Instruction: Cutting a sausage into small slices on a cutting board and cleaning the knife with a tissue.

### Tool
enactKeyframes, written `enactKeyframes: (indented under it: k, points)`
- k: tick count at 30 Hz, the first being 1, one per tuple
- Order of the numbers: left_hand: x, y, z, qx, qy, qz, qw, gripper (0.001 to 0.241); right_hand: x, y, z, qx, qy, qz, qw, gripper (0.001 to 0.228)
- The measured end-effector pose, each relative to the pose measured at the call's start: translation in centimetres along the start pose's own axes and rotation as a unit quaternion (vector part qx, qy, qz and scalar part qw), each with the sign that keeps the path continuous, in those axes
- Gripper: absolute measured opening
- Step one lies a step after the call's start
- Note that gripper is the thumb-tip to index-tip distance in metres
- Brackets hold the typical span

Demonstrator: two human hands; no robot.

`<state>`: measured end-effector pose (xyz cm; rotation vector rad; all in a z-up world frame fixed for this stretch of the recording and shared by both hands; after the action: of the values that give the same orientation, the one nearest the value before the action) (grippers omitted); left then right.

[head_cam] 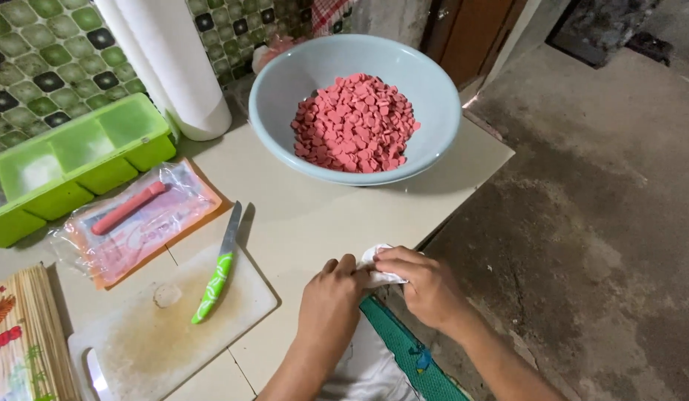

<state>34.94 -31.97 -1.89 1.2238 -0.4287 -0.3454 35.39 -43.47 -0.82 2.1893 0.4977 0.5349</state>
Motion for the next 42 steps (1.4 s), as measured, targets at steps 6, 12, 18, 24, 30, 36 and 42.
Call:
enactKeyframes:
  k: [6, 12, 18, 24, 30, 36, 42]
  points:
    - [-2.7, -2.5, 2.0, -0.012, -0.001, -0.060, 0.998, 0.022, -2.1, -0.3, -2.3, 0.003, -0.073, -0.100, 0.992, 0.039]
    - [-3.3, 3.0, -1.7, -0.055, 0.032, -0.034, 0.997, 0.027, 1.0, 0.4, -5.5, 0.012, 0.038, -0.039, 0.998, 0.047]
    - [-2.4, 10.0, -9.2, -0.069, 0.092, 0.088, 0.989, 0.022, 8.3, 2.2, -11.3, -0.023, 0.156, 0.092, 0.983, 0.043]
    - [-0.5, 12.1, -16.2, -0.033, 0.130, 0.161, 0.978, 0.029, 15.5, -0.8, -11.7, -0.052, 0.208, 0.158, 0.964, 0.045]
    - [3.2, 8.2, -23.3, 0.068, 0.169, 0.168, 0.969, 0.019, 22.0, -4.8, -7.7, -0.083, 0.175, 0.161, 0.968, 0.030]
    - [4.8, 7.4, -24.7, 0.139, 0.205, 0.129, 0.960, 0.017, 25.3, -7.1, -6.1, -0.019, 0.165, 0.104, 0.981, 0.037]
    - [5.9, 5.3, -22.8, 0.143, 0.197, 0.023, 0.970, 0.017, 25.2, -8.5, -2.3, 0.027, 0.095, -0.011, 0.995, 0.043]
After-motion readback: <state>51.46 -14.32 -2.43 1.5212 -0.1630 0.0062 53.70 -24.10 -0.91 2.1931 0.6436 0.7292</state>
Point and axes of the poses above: each hand's wrist, its own x-axis towards the middle knuckle, its own y-axis out of the back of the hand, z = x × y, the point moved 10 cm from there along x, towards the middle knuckle, and after that the axes turned 9 degrees about -z, right-handed, at the moved point
